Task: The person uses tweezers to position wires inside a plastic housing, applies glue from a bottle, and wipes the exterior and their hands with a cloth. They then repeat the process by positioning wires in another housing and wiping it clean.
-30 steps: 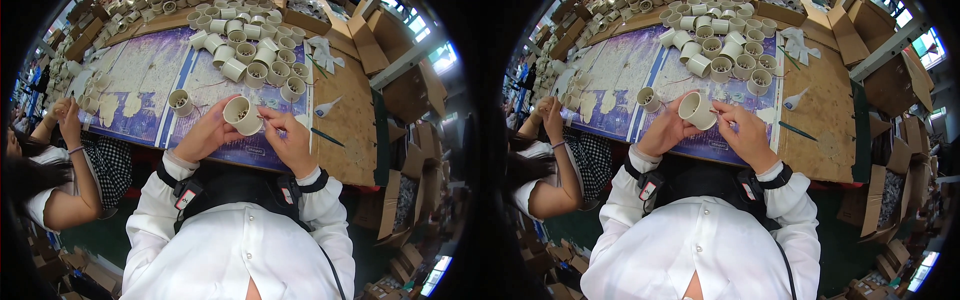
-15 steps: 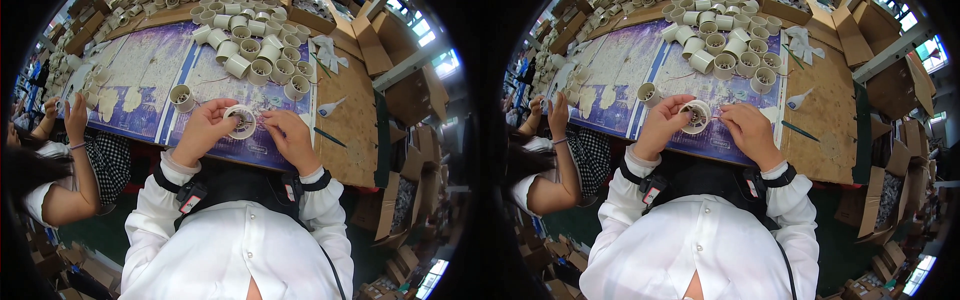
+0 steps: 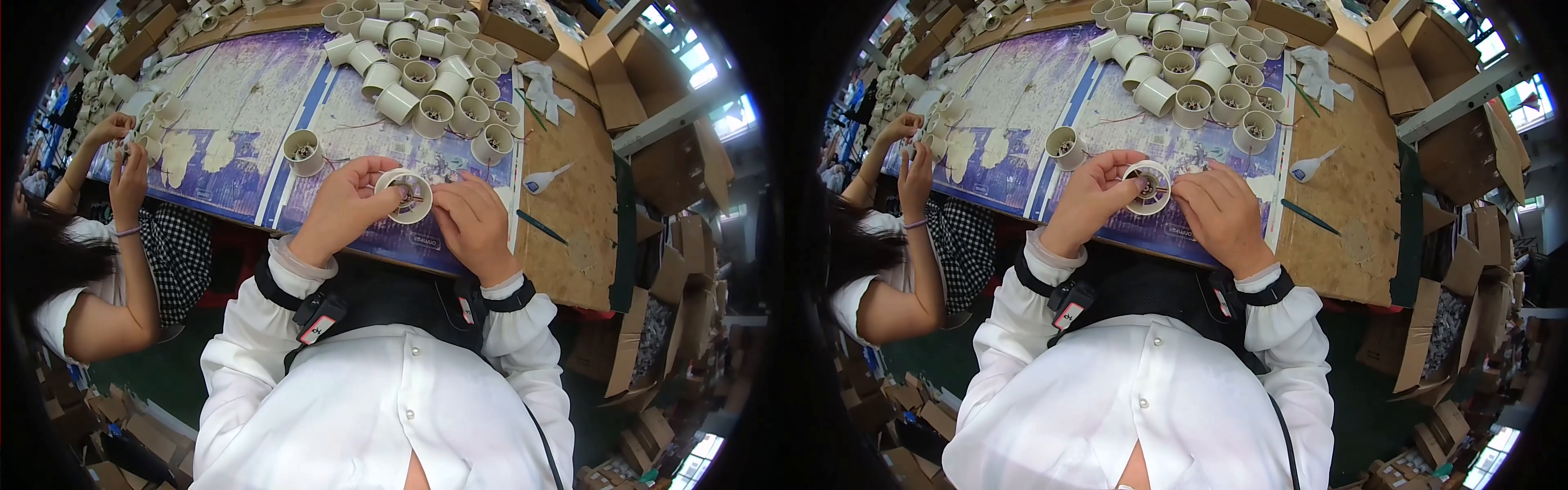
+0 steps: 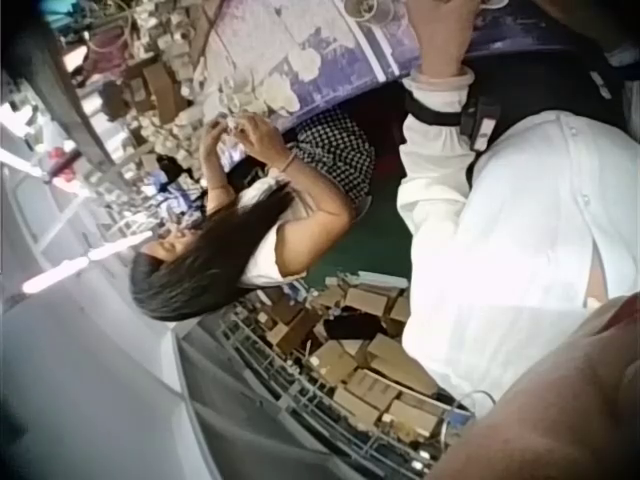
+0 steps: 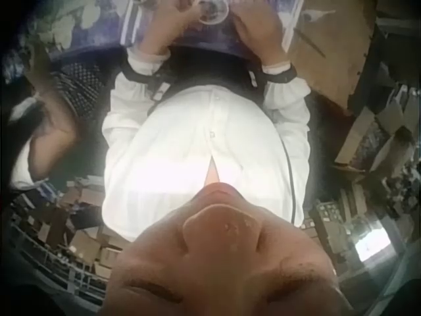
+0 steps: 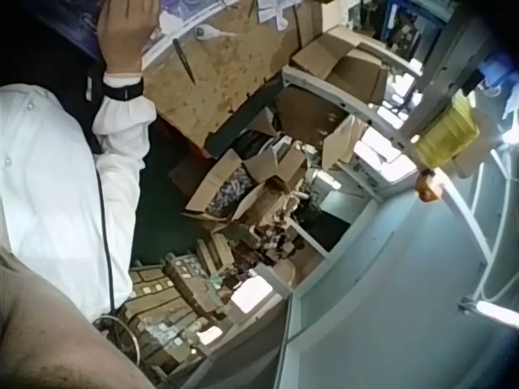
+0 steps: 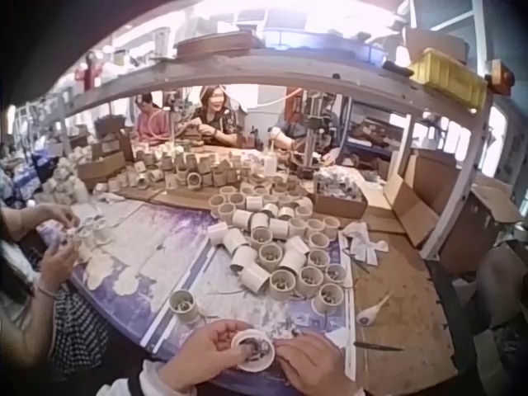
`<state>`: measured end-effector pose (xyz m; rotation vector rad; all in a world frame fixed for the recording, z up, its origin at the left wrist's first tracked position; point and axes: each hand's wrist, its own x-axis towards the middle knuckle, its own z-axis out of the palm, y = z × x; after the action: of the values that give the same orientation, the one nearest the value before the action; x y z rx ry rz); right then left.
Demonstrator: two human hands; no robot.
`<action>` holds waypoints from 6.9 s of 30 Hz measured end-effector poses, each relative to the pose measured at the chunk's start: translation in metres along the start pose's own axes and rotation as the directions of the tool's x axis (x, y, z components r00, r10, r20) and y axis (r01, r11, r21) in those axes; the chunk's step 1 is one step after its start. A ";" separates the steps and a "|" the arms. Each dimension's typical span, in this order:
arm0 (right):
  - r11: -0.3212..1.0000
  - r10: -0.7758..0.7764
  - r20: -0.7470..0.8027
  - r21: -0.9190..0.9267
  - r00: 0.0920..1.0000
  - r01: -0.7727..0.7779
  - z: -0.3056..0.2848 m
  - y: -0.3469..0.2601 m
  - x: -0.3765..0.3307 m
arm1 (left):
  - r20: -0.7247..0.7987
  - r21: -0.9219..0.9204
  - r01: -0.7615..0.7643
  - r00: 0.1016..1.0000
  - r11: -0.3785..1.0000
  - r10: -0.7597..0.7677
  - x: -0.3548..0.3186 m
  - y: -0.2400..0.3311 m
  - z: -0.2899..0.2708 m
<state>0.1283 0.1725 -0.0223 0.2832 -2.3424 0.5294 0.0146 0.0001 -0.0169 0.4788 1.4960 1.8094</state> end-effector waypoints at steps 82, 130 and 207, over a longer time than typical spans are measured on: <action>0.328 0.621 0.488 0.550 0.614 -0.768 0.021 -0.011 -0.028 | -0.005 -0.106 0.004 1.000 0.994 -0.005 -0.009 -0.019 0.005; 0.905 0.375 -0.017 0.223 0.927 -0.362 0.016 -0.018 -0.010 | 0.138 -0.415 0.152 0.985 0.897 -0.103 0.000 -0.002 0.004; 0.842 0.367 -0.020 0.432 0.930 -0.323 0.024 -0.032 -0.016 | -0.082 0.260 -0.261 0.953 0.930 0.291 -0.011 -0.062 0.004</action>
<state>0.1367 0.1344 -0.0401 0.0209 -2.1651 1.2091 0.0428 -0.0011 -0.0732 0.7480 1.8248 1.8994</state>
